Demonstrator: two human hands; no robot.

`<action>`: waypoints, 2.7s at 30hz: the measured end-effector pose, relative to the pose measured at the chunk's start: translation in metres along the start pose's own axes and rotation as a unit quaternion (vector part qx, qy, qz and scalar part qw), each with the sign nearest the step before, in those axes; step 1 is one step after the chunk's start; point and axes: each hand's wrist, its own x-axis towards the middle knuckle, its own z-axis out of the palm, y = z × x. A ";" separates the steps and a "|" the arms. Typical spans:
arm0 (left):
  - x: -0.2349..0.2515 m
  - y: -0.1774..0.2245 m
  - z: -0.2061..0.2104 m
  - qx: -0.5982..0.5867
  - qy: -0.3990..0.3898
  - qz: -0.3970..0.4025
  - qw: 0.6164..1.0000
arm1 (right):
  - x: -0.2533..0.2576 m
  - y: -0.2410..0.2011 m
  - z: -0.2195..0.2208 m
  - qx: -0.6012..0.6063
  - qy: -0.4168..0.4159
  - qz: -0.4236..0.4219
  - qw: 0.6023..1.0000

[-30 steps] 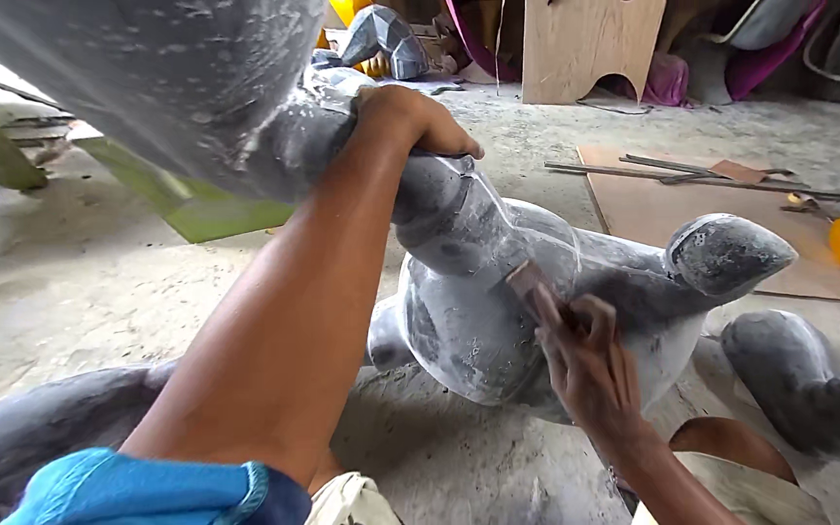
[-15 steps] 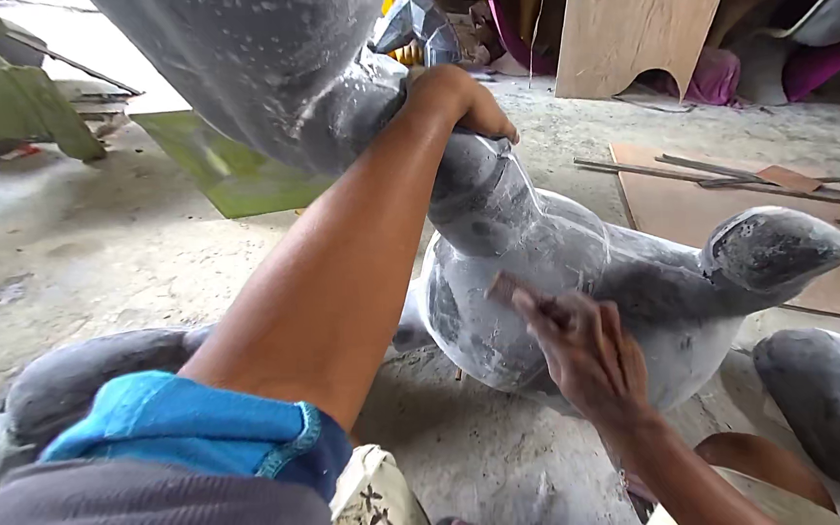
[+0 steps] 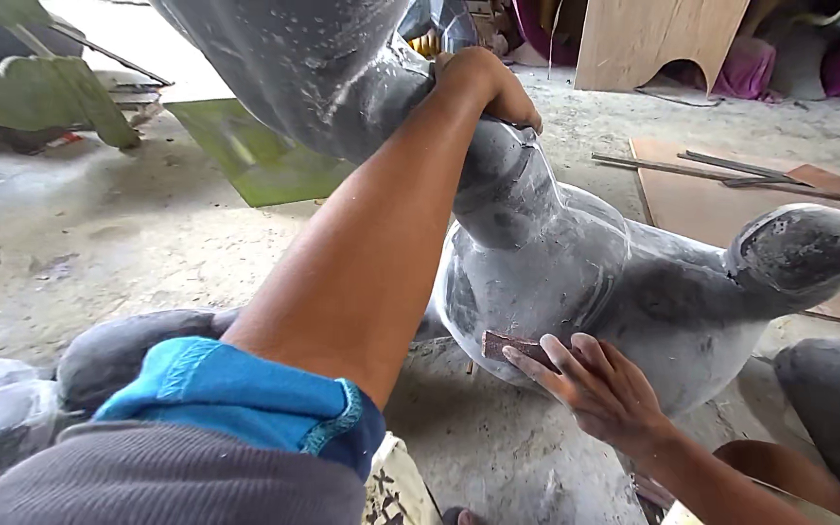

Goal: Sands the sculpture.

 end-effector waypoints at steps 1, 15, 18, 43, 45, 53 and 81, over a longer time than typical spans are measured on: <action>-0.001 0.000 0.000 0.000 0.001 -0.003 1.000 | 0.007 0.003 -0.001 0.000 0.001 -0.007 1.000; -0.002 0.002 -0.001 0.013 0.009 0.004 1.000 | 0.037 -0.029 0.002 0.004 0.013 0.108 0.994; 0.003 0.001 0.001 0.007 0.008 0.013 1.000 | 0.004 -0.021 -0.005 0.021 0.014 0.112 0.993; -0.021 0.006 -0.004 -0.021 0.026 -0.019 0.999 | -0.030 0.029 -0.009 0.026 0.051 0.080 0.995; -0.022 0.009 -0.005 -0.014 0.024 -0.007 1.000 | 0.008 0.031 -0.011 0.019 0.068 0.151 0.986; -0.016 0.007 -0.003 -0.013 0.023 -0.012 1.000 | -0.021 0.003 -0.012 0.028 0.058 0.237 0.969; -0.002 0.002 0.001 -0.016 0.002 0.004 1.000 | -0.026 -0.017 0.000 0.017 0.068 0.258 0.964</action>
